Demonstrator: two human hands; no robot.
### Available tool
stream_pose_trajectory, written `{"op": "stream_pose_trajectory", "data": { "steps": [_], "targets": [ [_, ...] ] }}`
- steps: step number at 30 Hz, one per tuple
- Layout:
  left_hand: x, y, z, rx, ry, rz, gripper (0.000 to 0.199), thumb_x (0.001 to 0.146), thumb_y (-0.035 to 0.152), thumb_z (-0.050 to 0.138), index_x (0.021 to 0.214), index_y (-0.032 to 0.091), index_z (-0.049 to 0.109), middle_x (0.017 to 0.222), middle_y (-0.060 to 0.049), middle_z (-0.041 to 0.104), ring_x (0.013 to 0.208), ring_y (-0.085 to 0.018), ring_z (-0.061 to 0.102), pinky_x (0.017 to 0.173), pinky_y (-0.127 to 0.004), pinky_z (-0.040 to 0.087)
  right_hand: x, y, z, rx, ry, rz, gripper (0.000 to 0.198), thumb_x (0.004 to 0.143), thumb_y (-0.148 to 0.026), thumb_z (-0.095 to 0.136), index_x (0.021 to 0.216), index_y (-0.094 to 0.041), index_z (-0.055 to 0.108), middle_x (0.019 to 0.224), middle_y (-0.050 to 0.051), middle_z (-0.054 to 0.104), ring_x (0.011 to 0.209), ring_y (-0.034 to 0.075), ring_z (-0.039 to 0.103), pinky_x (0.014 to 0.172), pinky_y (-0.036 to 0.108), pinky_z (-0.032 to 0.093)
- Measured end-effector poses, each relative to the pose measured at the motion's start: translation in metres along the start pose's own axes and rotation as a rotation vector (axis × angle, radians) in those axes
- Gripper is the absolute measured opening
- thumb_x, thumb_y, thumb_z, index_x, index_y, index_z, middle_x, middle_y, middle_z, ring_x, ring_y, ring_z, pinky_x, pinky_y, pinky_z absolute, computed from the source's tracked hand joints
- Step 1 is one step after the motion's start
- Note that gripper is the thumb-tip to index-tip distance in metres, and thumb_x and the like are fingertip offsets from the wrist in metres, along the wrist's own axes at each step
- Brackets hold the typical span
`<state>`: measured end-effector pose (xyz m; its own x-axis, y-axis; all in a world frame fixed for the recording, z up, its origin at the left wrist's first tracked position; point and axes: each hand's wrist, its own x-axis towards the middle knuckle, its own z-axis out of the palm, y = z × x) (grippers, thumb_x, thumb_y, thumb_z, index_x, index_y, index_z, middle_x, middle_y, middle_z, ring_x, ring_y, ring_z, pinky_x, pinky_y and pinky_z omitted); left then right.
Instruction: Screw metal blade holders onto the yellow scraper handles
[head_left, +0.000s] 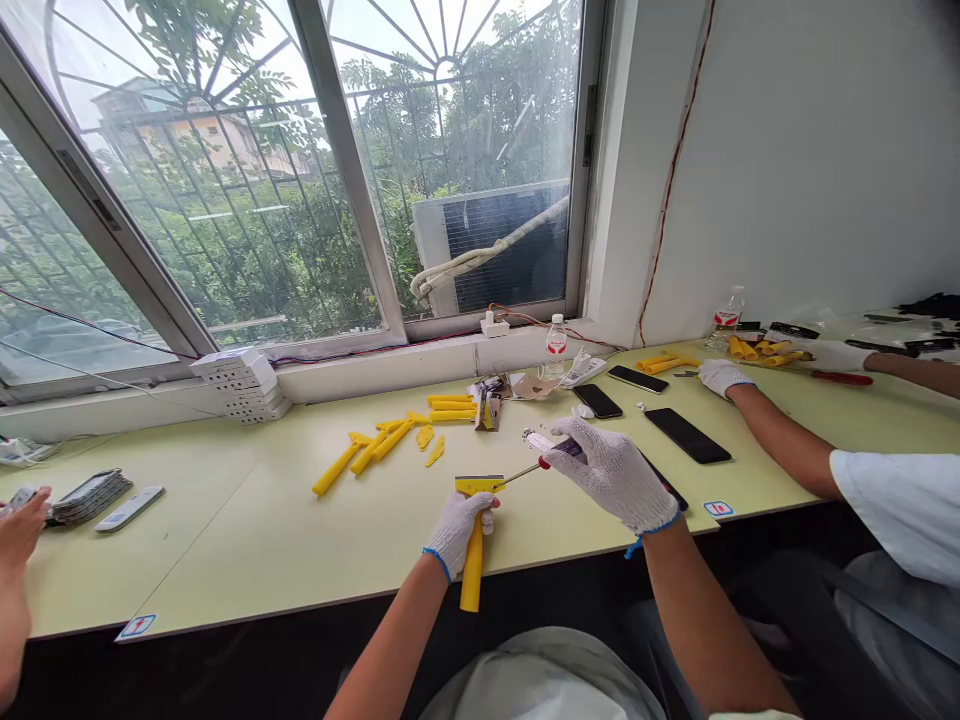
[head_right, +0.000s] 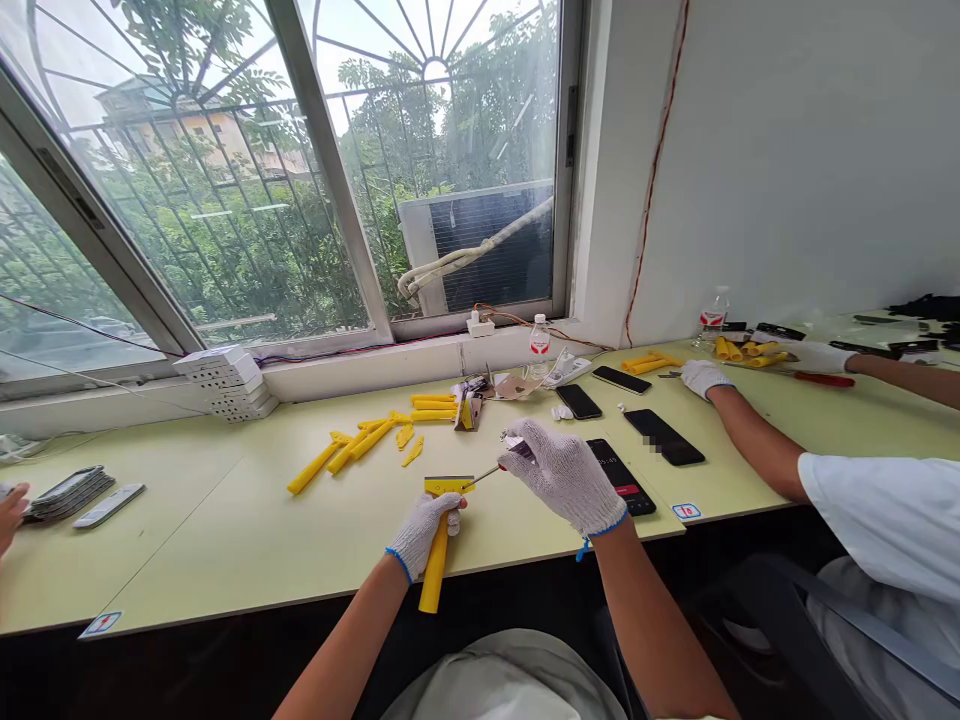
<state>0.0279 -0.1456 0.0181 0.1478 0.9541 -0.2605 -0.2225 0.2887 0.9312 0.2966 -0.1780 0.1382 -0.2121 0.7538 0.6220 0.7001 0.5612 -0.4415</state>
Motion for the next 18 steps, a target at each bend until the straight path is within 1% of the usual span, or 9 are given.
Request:
{"op": "stream_pose_trajectory", "data": {
  "steps": [1,3,6,8,10,12,15,18],
  "targets": [
    [-0.0001,-0.0001,0.0001,0.001,0.0,0.002,0.022,0.081,0.032,0.083,0.084,0.013,0.074,0.066,-0.002,0.061,0.053,-0.011,0.053,0.052,-0.023,0.045,-0.0001,-0.0008,-0.0001,-0.002,-0.004,0.004,0.028,0.106,-0.046,0.068,0.122,-0.023,0.066,0.094,0.002,0.08,0.08,0.018,0.077,0.071,0.026,0.048],
    [-0.0001,-0.0002,0.0004,-0.011,0.002,0.005,0.021,0.08,0.031,0.084,0.085,0.013,0.073,0.067,-0.002,0.061,0.053,-0.011,0.052,0.052,-0.023,0.045,-0.0003,-0.0026,-0.0007,0.03,-0.025,0.001,0.024,0.105,-0.037,0.067,0.124,-0.023,0.064,0.101,0.002,0.079,0.077,0.014,0.074,0.072,0.025,0.049],
    [0.0,0.0001,0.0012,-0.033,-0.002,0.006,0.023,0.078,0.031,0.086,0.086,0.013,0.072,0.069,-0.001,0.062,0.053,-0.01,0.051,0.052,-0.023,0.045,-0.0012,-0.0037,-0.0016,0.106,-0.073,-0.01,0.03,0.1,-0.019,0.061,0.129,-0.022,0.062,0.11,0.003,0.078,0.072,0.011,0.068,0.074,0.024,0.052],
    [-0.0003,0.0006,0.0017,-0.037,-0.002,0.005,0.025,0.077,0.031,0.086,0.087,0.014,0.071,0.069,-0.001,0.062,0.053,-0.01,0.051,0.051,-0.023,0.044,-0.0019,-0.0029,-0.0013,0.172,-0.109,-0.015,0.033,0.098,-0.014,0.056,0.13,-0.022,0.062,0.112,0.003,0.077,0.08,0.011,0.071,0.079,0.024,0.055],
    [-0.0009,0.0011,0.002,-0.042,0.005,0.002,0.026,0.076,0.031,0.087,0.088,0.014,0.071,0.07,-0.002,0.063,0.052,-0.01,0.051,0.051,-0.023,0.044,-0.0025,-0.0011,0.0,0.247,-0.123,-0.023,0.031,0.1,-0.013,0.054,0.128,-0.022,0.062,0.117,0.004,0.077,0.097,0.013,0.074,0.088,0.025,0.057],
    [-0.0016,0.0013,0.0021,-0.041,0.013,-0.001,0.026,0.077,0.031,0.086,0.09,0.014,0.071,0.07,-0.002,0.063,0.053,-0.01,0.051,0.052,-0.023,0.045,-0.0027,0.0011,0.0021,0.3,-0.124,-0.021,0.026,0.104,-0.017,0.053,0.128,-0.023,0.06,0.121,0.005,0.075,0.105,0.014,0.075,0.094,0.027,0.058],
    [-0.0016,0.0009,0.0015,-0.023,0.008,0.004,0.024,0.079,0.031,0.084,0.09,0.013,0.072,0.069,-0.002,0.062,0.054,-0.011,0.052,0.053,-0.023,0.045,-0.0024,0.0034,0.0043,0.293,-0.124,0.004,0.023,0.109,-0.024,0.052,0.131,-0.023,0.057,0.12,0.006,0.075,0.104,0.016,0.075,0.095,0.03,0.059],
    [-0.001,0.0003,0.0007,-0.02,-0.008,0.017,0.023,0.079,0.031,0.084,0.088,0.013,0.072,0.067,-0.001,0.061,0.053,-0.011,0.051,0.052,-0.024,0.044,-0.0014,0.003,0.0029,0.218,-0.115,0.011,0.022,0.109,-0.027,0.055,0.13,-0.024,0.057,0.117,0.006,0.076,0.103,0.018,0.075,0.094,0.032,0.057]
  ]
}}
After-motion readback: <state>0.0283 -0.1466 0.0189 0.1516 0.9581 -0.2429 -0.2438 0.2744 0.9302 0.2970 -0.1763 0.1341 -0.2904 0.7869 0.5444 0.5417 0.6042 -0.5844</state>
